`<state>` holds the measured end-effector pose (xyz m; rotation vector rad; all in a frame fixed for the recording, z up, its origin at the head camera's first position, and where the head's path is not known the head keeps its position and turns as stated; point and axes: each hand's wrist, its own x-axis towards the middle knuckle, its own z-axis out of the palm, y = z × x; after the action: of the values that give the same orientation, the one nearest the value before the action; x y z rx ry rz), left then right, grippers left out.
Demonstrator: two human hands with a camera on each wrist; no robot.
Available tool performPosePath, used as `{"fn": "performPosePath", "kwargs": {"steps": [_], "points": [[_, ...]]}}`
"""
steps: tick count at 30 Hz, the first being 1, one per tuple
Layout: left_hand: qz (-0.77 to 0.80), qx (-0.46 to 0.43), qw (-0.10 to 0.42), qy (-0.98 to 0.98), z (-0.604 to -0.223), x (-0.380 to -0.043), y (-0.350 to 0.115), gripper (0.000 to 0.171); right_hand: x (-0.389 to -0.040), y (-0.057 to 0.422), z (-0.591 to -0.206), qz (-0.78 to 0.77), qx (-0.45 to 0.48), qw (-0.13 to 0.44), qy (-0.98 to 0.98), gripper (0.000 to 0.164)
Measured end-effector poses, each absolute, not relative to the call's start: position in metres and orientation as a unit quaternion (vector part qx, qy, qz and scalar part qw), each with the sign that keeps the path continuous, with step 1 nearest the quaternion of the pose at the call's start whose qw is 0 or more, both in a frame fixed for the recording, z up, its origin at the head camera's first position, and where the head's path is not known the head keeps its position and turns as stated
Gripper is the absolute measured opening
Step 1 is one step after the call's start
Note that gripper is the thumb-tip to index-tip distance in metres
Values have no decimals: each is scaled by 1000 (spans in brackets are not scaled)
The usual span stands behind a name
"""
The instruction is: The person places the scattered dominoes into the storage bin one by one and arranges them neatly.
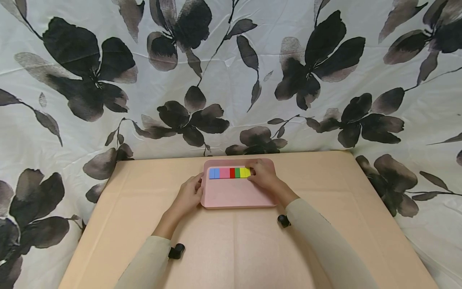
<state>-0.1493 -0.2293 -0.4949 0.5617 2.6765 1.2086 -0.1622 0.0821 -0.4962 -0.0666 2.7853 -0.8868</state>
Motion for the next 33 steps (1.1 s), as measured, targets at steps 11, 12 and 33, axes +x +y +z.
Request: {"fn": "performPosePath", "kwargs": {"steps": [11, 12, 33], "points": [[402, 188, 70, 893, -494, -149, -229, 55, -163, 82, -497, -310, -27, 109, 944, 45], [402, 187, 70, 894, -494, -149, -229, 55, -163, 82, -497, -312, -27, 109, 944, 45], [406, 183, 68, 893, -496, -147, -229, 55, -162, 86, -496, -332, -49, 112, 935, 44]]}}
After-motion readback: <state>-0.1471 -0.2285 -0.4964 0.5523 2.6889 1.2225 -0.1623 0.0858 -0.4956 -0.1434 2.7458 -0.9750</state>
